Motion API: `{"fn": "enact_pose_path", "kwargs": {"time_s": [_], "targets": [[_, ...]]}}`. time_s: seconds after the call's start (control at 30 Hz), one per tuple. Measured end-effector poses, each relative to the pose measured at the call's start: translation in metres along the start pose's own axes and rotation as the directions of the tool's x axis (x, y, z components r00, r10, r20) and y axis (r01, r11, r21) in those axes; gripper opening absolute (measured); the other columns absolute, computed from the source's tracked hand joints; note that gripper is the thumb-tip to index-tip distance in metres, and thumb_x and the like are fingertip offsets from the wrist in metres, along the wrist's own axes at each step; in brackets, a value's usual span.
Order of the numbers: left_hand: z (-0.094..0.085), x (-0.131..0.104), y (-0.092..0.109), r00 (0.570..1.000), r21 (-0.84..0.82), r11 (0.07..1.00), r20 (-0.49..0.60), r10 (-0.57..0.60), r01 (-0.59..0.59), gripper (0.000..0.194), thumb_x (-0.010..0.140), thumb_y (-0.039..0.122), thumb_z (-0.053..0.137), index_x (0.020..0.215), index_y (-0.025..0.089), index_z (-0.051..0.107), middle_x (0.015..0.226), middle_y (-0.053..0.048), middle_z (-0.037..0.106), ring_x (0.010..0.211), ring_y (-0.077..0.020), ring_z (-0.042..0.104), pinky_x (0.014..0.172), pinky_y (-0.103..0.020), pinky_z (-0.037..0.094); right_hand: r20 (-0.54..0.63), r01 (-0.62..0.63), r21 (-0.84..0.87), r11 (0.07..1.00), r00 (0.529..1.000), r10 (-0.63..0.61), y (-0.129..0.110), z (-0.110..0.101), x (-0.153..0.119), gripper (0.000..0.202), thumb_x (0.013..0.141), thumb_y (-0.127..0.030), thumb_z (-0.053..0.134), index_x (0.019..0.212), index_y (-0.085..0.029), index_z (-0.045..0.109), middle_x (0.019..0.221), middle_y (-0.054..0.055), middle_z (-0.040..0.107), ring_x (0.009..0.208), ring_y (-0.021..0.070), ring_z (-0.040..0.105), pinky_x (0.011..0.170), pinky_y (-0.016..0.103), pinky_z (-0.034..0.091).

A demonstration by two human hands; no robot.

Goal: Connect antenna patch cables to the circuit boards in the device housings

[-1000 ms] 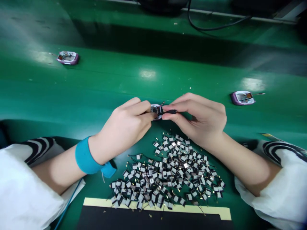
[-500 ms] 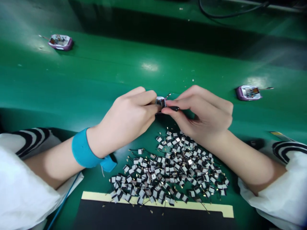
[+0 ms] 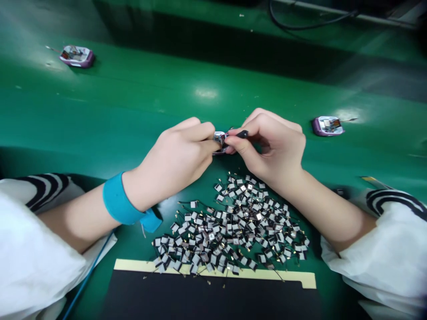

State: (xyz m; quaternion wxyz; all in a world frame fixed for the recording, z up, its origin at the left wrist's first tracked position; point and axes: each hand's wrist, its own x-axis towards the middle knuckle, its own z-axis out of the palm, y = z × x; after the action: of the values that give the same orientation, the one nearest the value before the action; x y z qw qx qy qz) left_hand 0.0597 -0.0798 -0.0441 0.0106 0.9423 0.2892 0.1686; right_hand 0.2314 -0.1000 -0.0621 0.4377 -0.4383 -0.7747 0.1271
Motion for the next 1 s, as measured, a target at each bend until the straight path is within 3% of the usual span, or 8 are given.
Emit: {"fn": "enact_pose_path", "kwargs": {"time_s": [0.27, 0.37, 0.47, 0.6, 0.7, 0.77, 0.87, 1.0], "targets": [[-0.001, -0.006, -0.005, 1.000, -0.159, 0.987, -0.008, -0.006, 0.005, 0.019, 0.080, 0.019, 0.046, 0.094, 0.016, 0.059, 0.089, -0.004, 0.056, 0.089, -0.0174, 0.052, 0.079, -0.029, 0.044, 0.025, -0.264, 0.421, 0.868, 0.960, 0.279, 0.010, -0.003, 0.007, 0.022, 0.083, -0.035, 0.046, 0.070, -0.018, 0.044, 0.057, -0.006, 0.050, 0.047, 0.0045, 0.051, 0.043, 0.016, 0.043], [-0.003, -0.007, -0.003, 0.996, -0.127, 0.988, 0.011, -0.091, 0.091, 0.025, 0.079, 0.022, 0.050, 0.103, 0.016, 0.053, 0.089, -0.005, 0.055, 0.080, -0.0166, 0.052, 0.072, -0.029, 0.044, -0.079, -0.268, 0.444, 0.855, 0.939, 0.336, 0.015, -0.010, 0.006, 0.020, 0.088, -0.031, 0.037, 0.074, -0.018, 0.041, 0.055, -0.006, 0.047, 0.047, 0.0053, 0.050, 0.044, 0.016, 0.041], [-0.005, -0.009, 0.002, 0.977, -0.236, 0.948, 0.022, -0.212, 0.211, 0.047, 0.074, 0.033, 0.057, 0.115, 0.013, 0.043, 0.089, -0.005, 0.052, 0.076, -0.0151, 0.051, 0.068, -0.027, 0.046, -0.022, -0.279, 0.282, 0.918, 0.955, 0.296, 0.014, -0.015, 0.004, 0.015, 0.088, -0.025, 0.035, 0.077, -0.018, 0.042, 0.056, -0.005, 0.047, 0.050, 0.0063, 0.049, 0.049, 0.018, 0.042], [-0.008, -0.013, 0.006, 0.957, -0.437, 0.859, 0.020, -0.288, 0.268, 0.051, 0.074, 0.022, 0.052, 0.120, 0.012, 0.034, 0.086, -0.003, 0.049, 0.071, -0.0117, 0.048, 0.065, -0.025, 0.046, 0.192, -0.106, -0.047, 0.993, 0.975, 0.113, 0.004, -0.017, 0.003, 0.010, 0.084, -0.018, 0.042, 0.078, -0.016, 0.049, 0.070, 0.000, 0.052, 0.064, 0.0088, 0.048, 0.059, 0.021, 0.040], [-0.007, -0.013, 0.003, 0.967, -0.435, 0.873, -0.021, -0.254, 0.220, 0.061, 0.068, 0.011, 0.049, 0.125, 0.014, 0.028, 0.105, -0.008, 0.049, 0.098, -0.0181, 0.045, 0.087, -0.035, 0.041, 0.308, -0.019, -0.132, 0.991, 0.950, 0.059, -0.003, -0.018, 0.000, 0.012, 0.082, -0.024, 0.047, 0.081, -0.014, 0.054, 0.072, 0.002, 0.052, 0.067, 0.0113, 0.047, 0.062, 0.023, 0.040], [-0.005, -0.012, -0.001, 0.983, -0.448, 0.876, 0.039, -0.180, 0.179, 0.071, 0.068, 0.010, 0.050, 0.131, 0.016, 0.018, 0.121, -0.009, 0.043, 0.115, -0.0211, 0.035, 0.099, -0.041, 0.031, 0.327, 0.043, -0.178, 0.983, 0.945, 0.018, -0.005, -0.017, -0.001, 0.019, 0.083, -0.030, 0.047, 0.082, -0.013, 0.056, 0.072, 0.004, 0.053, 0.069, 0.0127, 0.047, 0.064, 0.025, 0.040], [-0.001, -0.011, -0.005, 0.985, -0.455, 0.877, 0.135, -0.105, 0.156, 0.074, 0.073, 0.013, 0.051, 0.133, 0.019, 0.009, 0.126, -0.008, 0.042, 0.122, -0.0205, 0.029, 0.105, -0.044, 0.023, 0.322, 0.221, -0.303, 0.927, 0.939, -0.119, -0.007, -0.015, -0.001, 0.026, 0.084, -0.033, 0.044, 0.079, -0.012, 0.059, 0.070, 0.004, 0.054, 0.067, 0.0134, 0.046, 0.063, 0.026, 0.040], [0.003, -0.011, -0.006, 0.983, -0.440, 0.880, 0.111, -0.146, 0.180, 0.064, 0.078, 0.019, 0.052, 0.131, 0.022, 0.016, 0.117, -0.006, 0.051, 0.114, -0.0191, 0.041, 0.100, -0.043, 0.032, 0.340, 0.398, -0.502, 0.768, 0.907, -0.249, -0.014, -0.011, 0.000, 0.021, 0.083, -0.023, 0.046, 0.070, -0.013, 0.060, 0.065, 0.003, 0.052, 0.062, 0.0146, 0.044, 0.058, 0.028, 0.037]]}}
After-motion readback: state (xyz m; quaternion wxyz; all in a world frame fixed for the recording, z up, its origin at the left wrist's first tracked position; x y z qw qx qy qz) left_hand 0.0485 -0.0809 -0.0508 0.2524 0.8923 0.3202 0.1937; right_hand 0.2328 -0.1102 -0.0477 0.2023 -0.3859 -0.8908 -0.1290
